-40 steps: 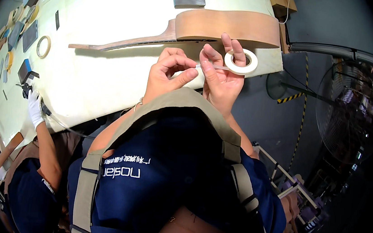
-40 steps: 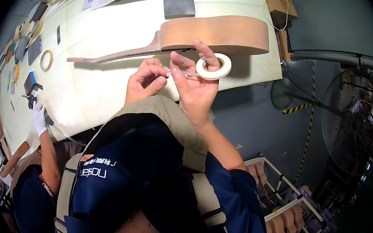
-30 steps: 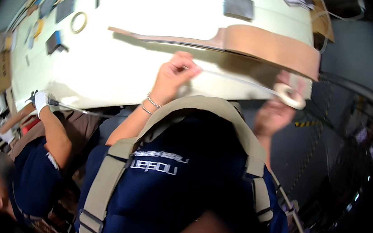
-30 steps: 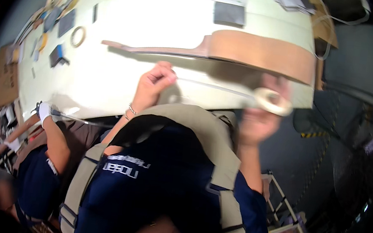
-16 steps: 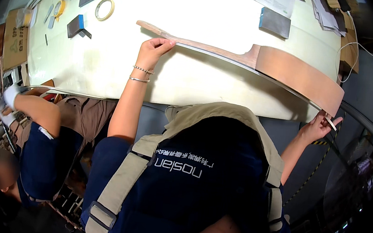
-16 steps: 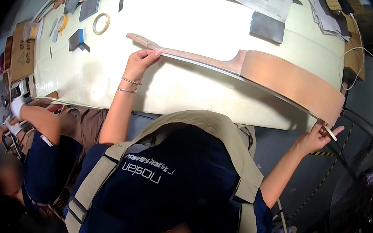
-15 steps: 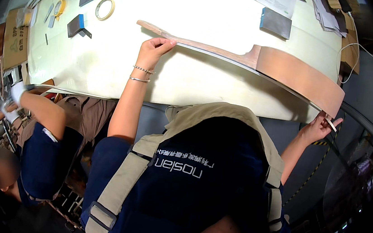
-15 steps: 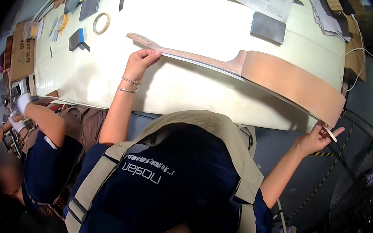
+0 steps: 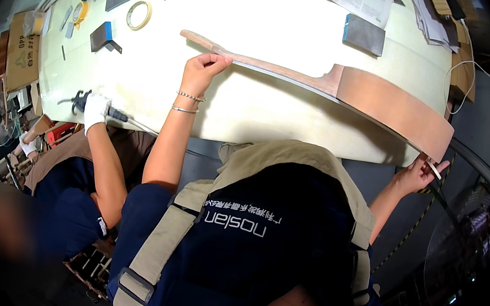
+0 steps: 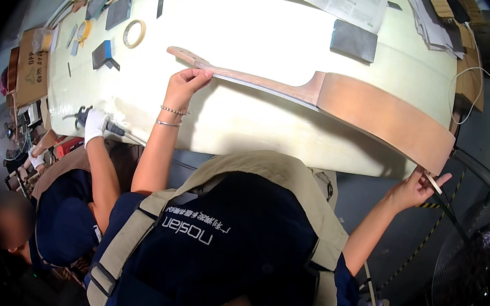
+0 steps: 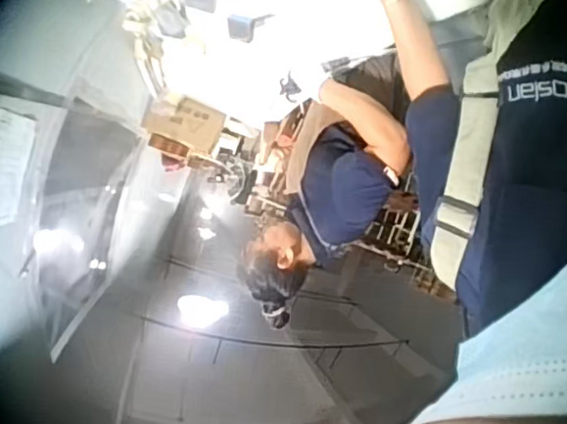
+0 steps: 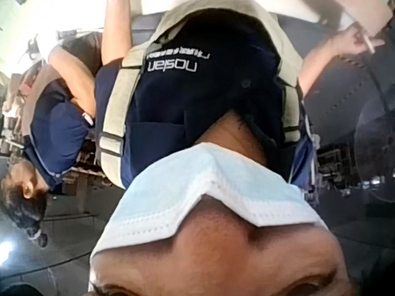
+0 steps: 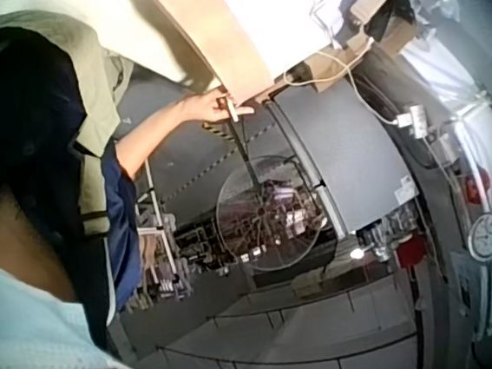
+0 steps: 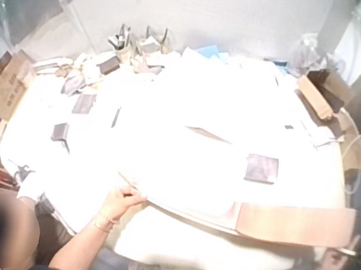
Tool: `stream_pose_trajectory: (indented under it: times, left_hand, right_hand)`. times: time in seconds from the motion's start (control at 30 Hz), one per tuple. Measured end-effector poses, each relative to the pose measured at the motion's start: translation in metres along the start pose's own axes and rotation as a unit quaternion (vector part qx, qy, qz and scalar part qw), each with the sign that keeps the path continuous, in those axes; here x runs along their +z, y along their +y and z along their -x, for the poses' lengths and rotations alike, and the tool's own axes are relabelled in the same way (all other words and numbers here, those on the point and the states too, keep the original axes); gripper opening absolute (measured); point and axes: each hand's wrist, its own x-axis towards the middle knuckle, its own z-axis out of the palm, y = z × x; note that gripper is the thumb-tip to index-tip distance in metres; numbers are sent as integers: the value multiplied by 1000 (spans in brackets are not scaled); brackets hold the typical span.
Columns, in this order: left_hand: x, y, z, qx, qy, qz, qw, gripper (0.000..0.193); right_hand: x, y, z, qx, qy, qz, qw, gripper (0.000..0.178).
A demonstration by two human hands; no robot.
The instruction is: The person applies tape to the edges of a ukulele body, wipes down the body and neck with a cloth, and places the instrument on a storage rack.
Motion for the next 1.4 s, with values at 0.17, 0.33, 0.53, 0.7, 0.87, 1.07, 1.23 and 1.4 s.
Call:
stream_pose_trajectory:
  times: [0.17,0.33,0.53,0.7,0.87,1.07,1.23,1.4]
  left_hand:
    - [1,-1,-2,10,1,7,1000,23]
    - [2,2,-1,15,1,11,1000,23]
    - [1,-5,-5,-1,6,5,1000,21]
    - [16,-26,7,160,101,94,977,23]
    - [29,-22,37,456,165,-377,789,32]
    - [33,-30,38,469,188,-416,756,45]
    - [37,-32,39,461,171,-465,736,49]
    - [34,-36,36,456,163,-502,717,49]
  right_hand:
    - [-6,5,-1,10,5,20,1000,71]
    - [-14,13,-2,2,-12,1,1000,71]
    - [-17,16,-2,0,-13,15,1000,71]
    - [-15,17,0,-6,-6,-5,1000,71]
    - [-13,21,-2,-23,5,2,1000,69]
    - [-4,16,-1,-11,17,-15,1000,71]
    - [6,5,3,-3,42,-8,999,71]
    - [-9,22,0,-1,28,-5,1000,75]
